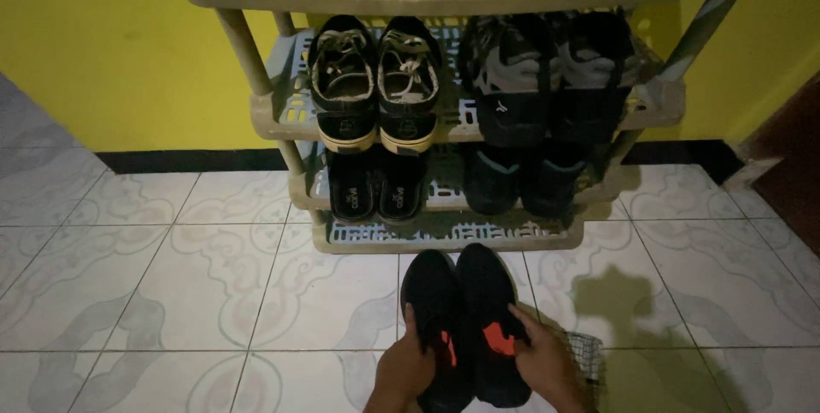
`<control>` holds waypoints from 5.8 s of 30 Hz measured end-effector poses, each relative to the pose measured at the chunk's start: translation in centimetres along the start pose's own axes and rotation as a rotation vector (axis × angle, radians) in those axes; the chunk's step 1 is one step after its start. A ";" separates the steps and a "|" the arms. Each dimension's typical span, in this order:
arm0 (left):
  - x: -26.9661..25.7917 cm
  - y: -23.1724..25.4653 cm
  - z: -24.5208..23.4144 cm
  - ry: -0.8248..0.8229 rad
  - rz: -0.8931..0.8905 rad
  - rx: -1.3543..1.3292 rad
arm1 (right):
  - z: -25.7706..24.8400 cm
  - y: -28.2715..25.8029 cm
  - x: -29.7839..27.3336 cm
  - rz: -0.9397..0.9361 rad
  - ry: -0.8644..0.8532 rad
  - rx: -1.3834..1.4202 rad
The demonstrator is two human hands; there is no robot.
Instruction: Cleaning shoes with a cloth and placing them back on a shoe rack.
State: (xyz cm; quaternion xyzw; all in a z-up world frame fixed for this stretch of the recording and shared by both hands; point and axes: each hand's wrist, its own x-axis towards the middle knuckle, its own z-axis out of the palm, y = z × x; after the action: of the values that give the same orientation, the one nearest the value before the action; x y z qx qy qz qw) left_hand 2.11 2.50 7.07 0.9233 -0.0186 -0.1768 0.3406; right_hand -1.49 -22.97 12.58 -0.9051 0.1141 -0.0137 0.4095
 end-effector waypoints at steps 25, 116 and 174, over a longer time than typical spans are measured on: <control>-0.1 -1.5 -0.8 -0.130 -0.071 -0.002 | -0.6 7.1 -0.8 0.008 -0.127 0.160; -5.1 2.1 -7.5 -0.375 0.202 -1.159 | 5.2 2.2 -2.1 0.349 0.034 0.867; -6.6 6.7 -8.0 -0.013 0.267 -0.916 | -6.2 0.2 -4.8 -0.118 0.569 0.467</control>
State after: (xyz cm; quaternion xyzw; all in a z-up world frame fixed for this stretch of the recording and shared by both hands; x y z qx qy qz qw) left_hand -0.83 3.32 19.06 0.6664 -0.0593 -0.1271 0.7323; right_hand -6.96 -26.59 16.86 -0.7523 0.1647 -0.3139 0.5554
